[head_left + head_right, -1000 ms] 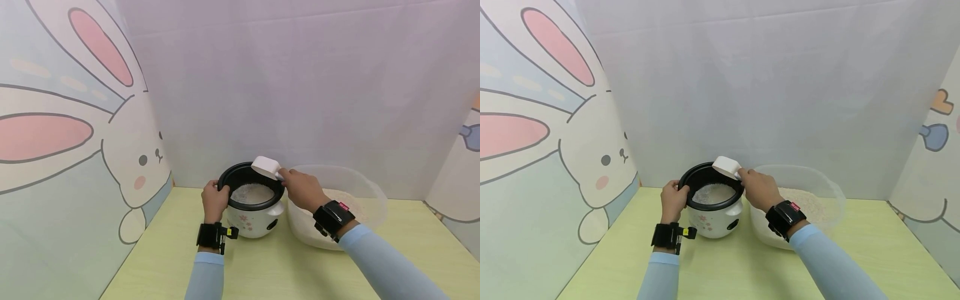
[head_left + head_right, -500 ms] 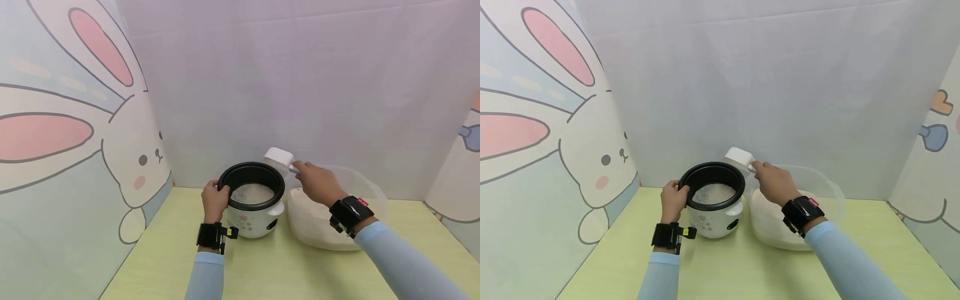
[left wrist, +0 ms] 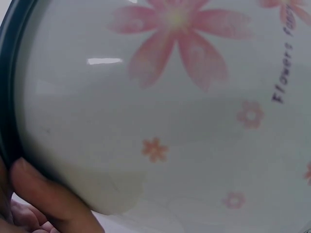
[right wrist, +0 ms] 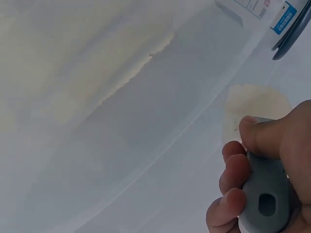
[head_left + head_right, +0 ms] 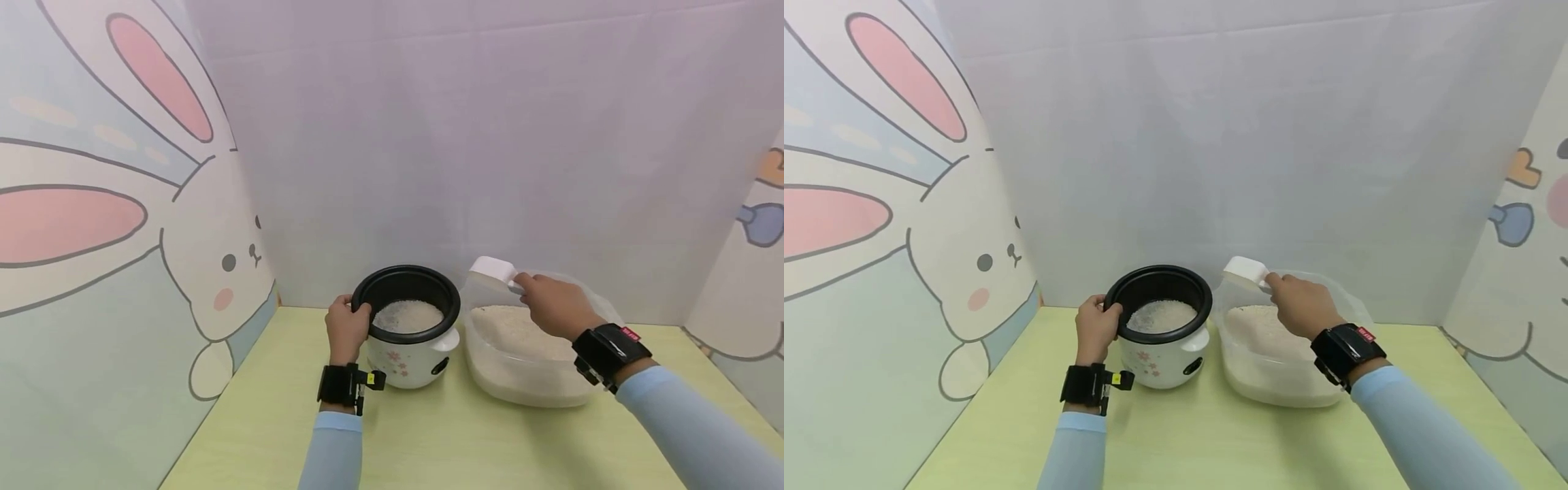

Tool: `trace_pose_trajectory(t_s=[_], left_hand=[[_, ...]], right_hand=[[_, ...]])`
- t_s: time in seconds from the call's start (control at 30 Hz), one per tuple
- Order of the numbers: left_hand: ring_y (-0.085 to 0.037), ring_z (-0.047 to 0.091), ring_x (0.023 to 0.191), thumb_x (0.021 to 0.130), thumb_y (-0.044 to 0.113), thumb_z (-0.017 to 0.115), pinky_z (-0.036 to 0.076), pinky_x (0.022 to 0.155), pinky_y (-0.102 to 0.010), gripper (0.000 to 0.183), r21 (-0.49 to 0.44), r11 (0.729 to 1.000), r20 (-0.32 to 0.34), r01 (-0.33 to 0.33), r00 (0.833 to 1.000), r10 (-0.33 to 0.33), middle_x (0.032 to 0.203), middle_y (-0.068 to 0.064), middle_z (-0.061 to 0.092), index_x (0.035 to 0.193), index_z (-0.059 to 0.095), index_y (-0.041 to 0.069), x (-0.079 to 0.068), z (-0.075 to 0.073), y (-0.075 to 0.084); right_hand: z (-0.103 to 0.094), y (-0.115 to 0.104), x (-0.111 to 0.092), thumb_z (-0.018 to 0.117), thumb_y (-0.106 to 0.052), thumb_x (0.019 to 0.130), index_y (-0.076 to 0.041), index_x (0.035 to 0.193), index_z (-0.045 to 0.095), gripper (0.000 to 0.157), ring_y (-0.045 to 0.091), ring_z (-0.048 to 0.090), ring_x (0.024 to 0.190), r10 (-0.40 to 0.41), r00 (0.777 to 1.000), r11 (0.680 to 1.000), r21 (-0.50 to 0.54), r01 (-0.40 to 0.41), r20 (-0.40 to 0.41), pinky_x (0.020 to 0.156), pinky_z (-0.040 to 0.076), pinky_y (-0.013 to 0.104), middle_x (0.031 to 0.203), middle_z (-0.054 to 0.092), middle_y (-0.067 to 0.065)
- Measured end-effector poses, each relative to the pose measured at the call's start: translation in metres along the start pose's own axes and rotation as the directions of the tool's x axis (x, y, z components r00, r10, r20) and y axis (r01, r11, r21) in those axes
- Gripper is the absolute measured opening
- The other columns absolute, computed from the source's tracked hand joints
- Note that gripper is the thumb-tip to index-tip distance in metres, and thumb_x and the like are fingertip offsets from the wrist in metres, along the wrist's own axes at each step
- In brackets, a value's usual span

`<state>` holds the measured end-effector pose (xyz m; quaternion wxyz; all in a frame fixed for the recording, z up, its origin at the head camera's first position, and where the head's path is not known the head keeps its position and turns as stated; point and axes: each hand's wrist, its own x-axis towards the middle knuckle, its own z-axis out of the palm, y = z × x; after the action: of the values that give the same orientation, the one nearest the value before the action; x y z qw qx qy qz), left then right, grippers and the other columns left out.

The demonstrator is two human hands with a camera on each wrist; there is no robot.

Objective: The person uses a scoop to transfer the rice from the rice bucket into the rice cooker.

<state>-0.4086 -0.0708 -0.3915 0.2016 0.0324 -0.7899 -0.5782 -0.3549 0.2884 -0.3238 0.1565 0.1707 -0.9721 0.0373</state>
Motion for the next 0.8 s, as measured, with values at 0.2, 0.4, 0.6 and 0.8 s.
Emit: trace_pose_trajectory(t_s=[0.2,0.4,0.6,0.8], left_hand=[[-0.018,0.056,0.046,0.089,0.014,0.063,0.046,0.042,-0.029,0.037,-0.014,1.000,0.007,-0.012,1.000,0.012,0.074,-0.013,0.065,0.121,0.065,-0.006,0.001,-0.001,-0.001],[-0.019,0.054,0.043,0.089,0.013,0.062,0.045,0.042,-0.030,0.039,-0.001,0.999,-0.003,-0.043,0.999,0.043,0.067,-0.012,0.061,0.122,0.064,-0.007,0.001,-0.002,-0.001],[-0.018,0.057,0.044,0.089,0.014,0.062,0.048,0.042,-0.029,0.039,-0.009,1.000,0.002,-0.020,1.000,0.020,0.072,-0.014,0.065,0.123,0.064,-0.006,0.003,-0.002,-0.004],[-0.018,0.055,0.043,0.090,0.014,0.062,0.047,0.042,-0.029,0.039,-0.014,1.000,0.014,-0.011,1.000,0.012,0.066,-0.011,0.062,0.123,0.064,-0.006,0.001,-0.001,-0.004]], right_hand=[[0.000,0.024,-0.013,0.069,-0.003,0.092,0.001,0.111,0.062,0.020,0.025,0.063,0.070,0.080,0.992,0.997,-0.005,-0.080,0.094,0.055,0.051,0.046,0.084,0.066,0.010],[0.000,0.038,-0.024,0.068,-0.003,0.091,0.003,0.101,0.065,0.012,0.025,0.062,0.067,0.152,0.971,0.987,0.025,-0.159,0.185,0.057,0.053,0.048,0.082,0.067,0.011],[0.013,0.053,-0.028,0.058,-0.010,0.100,-0.001,0.094,0.065,0.013,0.023,0.057,0.068,0.129,0.956,0.985,0.077,-0.154,0.264,0.062,0.050,0.047,0.079,0.062,0.006],[0.034,0.064,-0.036,0.053,-0.008,0.101,-0.002,0.091,0.062,0.014,0.021,0.051,0.067,0.106,0.942,0.986,0.088,-0.141,0.318,0.063,0.045,0.043,0.076,0.056,0.004]])
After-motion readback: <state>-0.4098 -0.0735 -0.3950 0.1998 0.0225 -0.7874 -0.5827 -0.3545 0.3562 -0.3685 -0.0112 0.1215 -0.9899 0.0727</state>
